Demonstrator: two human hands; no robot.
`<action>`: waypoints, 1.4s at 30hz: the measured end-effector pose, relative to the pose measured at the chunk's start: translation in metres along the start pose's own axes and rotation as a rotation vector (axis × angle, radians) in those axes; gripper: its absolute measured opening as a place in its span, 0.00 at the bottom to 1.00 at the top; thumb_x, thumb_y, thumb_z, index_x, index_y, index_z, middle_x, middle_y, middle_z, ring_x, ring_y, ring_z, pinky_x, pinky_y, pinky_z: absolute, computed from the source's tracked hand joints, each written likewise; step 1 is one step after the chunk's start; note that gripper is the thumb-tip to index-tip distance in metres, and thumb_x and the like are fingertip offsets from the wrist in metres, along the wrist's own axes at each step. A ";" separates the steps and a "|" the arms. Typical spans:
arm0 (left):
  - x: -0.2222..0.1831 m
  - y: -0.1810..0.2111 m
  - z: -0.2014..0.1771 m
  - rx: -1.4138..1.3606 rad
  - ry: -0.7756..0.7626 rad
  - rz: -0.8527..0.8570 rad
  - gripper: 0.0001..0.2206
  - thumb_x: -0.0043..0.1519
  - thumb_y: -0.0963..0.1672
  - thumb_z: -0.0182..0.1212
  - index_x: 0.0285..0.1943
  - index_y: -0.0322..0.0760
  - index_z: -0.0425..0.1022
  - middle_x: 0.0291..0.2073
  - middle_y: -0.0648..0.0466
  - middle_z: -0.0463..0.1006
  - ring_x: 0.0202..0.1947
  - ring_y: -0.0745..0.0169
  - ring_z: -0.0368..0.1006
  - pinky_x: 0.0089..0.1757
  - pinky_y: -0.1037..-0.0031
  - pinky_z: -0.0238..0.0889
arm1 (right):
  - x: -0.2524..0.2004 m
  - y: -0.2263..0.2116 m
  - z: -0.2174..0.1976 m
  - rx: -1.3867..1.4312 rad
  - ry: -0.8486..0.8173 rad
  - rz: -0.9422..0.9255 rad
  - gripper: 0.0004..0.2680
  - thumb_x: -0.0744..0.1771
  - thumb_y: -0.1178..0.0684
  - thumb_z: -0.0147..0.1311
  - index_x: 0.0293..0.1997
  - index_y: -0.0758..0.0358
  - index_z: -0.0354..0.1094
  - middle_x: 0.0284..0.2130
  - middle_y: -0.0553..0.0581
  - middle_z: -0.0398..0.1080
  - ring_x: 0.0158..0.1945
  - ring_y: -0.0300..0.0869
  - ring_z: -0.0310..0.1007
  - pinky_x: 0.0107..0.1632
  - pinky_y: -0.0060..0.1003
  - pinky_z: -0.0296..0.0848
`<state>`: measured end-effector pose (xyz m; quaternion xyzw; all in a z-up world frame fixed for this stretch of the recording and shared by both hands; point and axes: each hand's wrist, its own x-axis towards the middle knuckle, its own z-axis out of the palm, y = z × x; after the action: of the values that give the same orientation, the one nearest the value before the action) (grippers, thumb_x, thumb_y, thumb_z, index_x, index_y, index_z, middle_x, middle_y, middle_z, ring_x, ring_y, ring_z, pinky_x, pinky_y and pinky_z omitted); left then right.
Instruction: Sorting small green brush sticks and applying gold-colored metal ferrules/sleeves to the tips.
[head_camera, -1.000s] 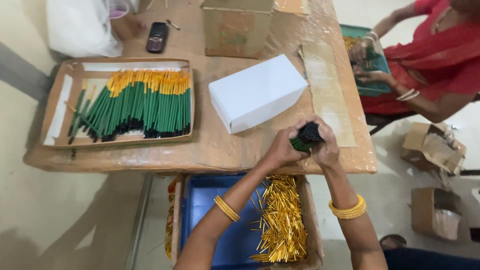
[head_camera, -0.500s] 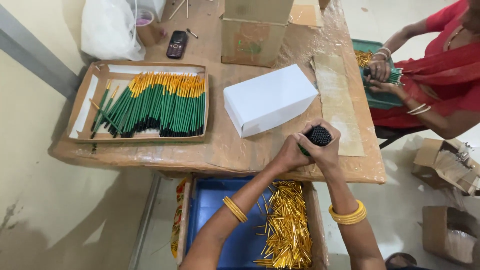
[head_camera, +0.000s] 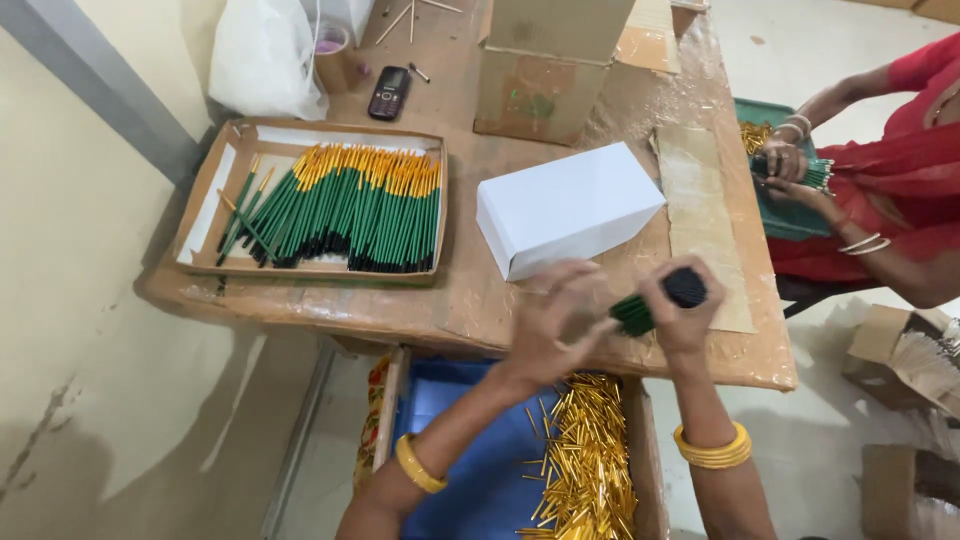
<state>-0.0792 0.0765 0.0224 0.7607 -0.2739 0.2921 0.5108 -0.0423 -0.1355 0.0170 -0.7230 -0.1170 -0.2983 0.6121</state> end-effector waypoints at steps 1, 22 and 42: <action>0.007 -0.011 -0.011 -0.005 -0.008 -0.001 0.26 0.57 0.47 0.76 0.65 0.40 0.73 0.63 0.49 0.74 0.68 0.48 0.69 0.66 0.59 0.62 | 0.002 0.001 0.001 -0.004 0.007 0.005 0.07 0.66 0.63 0.65 0.35 0.65 0.66 0.29 0.51 0.70 0.33 0.33 0.71 0.39 0.27 0.73; 0.062 -0.133 -0.053 -0.248 -0.018 -0.365 0.42 0.53 0.48 0.81 0.73 0.31 0.60 0.71 0.37 0.61 0.69 0.42 0.67 0.63 0.61 0.69 | 0.030 0.011 -0.010 0.153 0.026 0.157 0.07 0.64 0.67 0.61 0.35 0.66 0.64 0.28 0.52 0.69 0.31 0.36 0.74 0.36 0.31 0.76; 0.009 -0.171 -0.071 -1.101 0.757 -0.498 0.35 0.66 0.57 0.62 0.75 0.35 0.58 0.65 0.51 0.68 0.64 0.58 0.66 0.64 0.62 0.62 | 0.133 0.039 0.108 0.140 -0.056 -0.043 0.08 0.67 0.65 0.64 0.37 0.66 0.64 0.28 0.52 0.70 0.30 0.35 0.72 0.36 0.28 0.73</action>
<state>0.0377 0.1986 -0.0550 0.2788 -0.0035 0.2299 0.9324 0.1150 -0.0674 0.0538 -0.6839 -0.1701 -0.2819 0.6511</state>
